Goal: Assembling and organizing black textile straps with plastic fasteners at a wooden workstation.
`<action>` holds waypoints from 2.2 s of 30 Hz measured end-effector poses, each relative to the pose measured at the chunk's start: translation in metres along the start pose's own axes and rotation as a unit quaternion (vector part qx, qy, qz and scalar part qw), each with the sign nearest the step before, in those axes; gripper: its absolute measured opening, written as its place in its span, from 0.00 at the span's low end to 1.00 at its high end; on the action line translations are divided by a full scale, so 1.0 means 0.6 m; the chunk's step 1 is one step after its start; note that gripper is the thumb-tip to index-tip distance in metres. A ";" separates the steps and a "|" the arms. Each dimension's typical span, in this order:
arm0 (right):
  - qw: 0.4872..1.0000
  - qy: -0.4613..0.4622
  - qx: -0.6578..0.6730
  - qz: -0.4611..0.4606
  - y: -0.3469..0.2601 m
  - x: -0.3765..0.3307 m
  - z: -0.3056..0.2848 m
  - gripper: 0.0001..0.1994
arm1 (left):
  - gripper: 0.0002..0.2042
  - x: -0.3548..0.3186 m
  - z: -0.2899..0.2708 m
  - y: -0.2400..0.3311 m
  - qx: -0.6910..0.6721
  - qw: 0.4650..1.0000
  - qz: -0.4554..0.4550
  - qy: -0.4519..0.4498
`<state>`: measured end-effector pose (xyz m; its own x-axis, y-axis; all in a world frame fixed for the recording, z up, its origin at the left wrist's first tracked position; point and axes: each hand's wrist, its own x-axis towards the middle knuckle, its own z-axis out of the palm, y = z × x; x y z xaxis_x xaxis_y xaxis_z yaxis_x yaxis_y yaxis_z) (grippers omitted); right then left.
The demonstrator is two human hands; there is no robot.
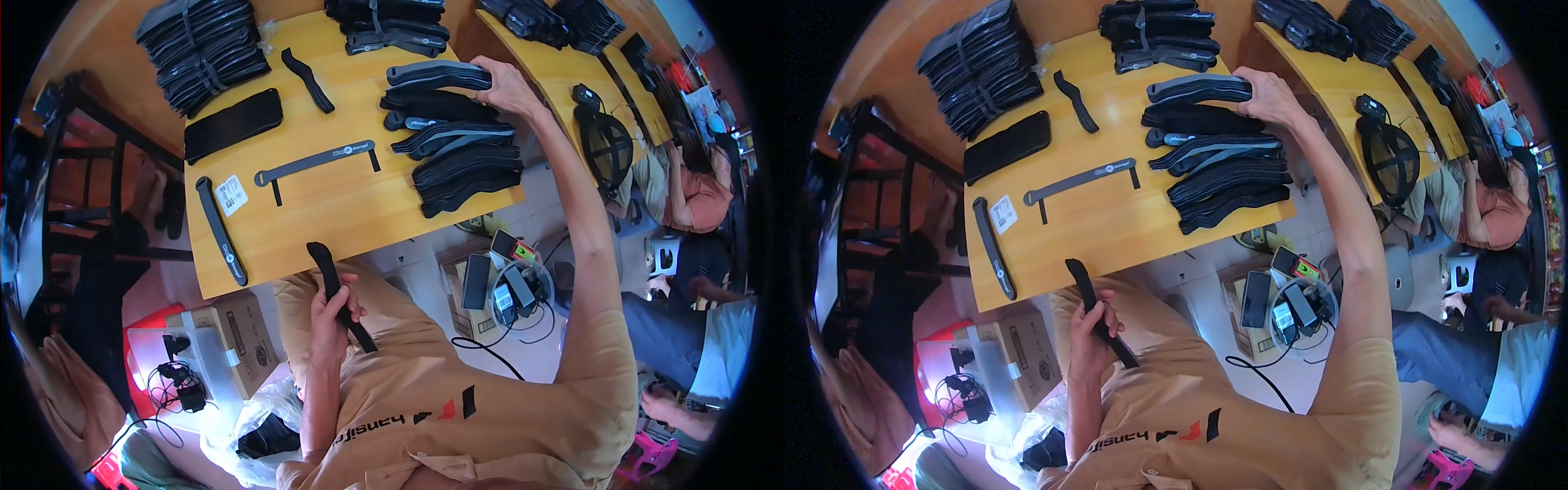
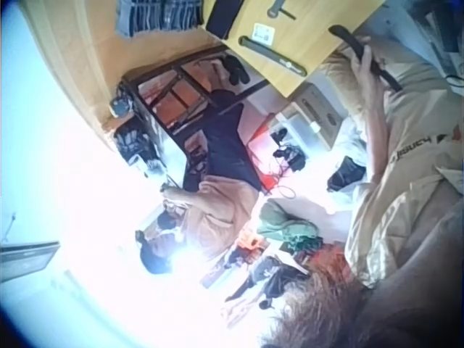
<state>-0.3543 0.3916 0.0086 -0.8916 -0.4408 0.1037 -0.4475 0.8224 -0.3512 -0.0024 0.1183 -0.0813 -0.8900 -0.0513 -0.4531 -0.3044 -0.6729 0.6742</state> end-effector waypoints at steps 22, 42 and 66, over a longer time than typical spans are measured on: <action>0.993 -0.085 -0.077 -0.005 0.055 0.024 0.035 0.31 | 0.13 0.005 -0.006 -0.002 -0.013 1.000 0.005 -0.012; 0.991 0.019 0.021 -0.132 -0.200 0.124 0.161 0.18 | 0.13 -0.024 -0.023 0.006 -0.037 0.999 0.019 -0.015; 0.973 -0.008 0.225 -0.058 -0.075 -0.062 -0.073 0.15 | 0.16 0.022 0.042 0.095 -0.074 0.985 0.134 -0.079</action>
<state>-0.3042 0.3869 0.0615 -0.8340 -0.5299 0.1537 -0.4662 0.5277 -0.7101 -0.0399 0.0976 -0.0341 -0.9768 -0.1340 -0.1671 -0.0095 -0.7524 0.6586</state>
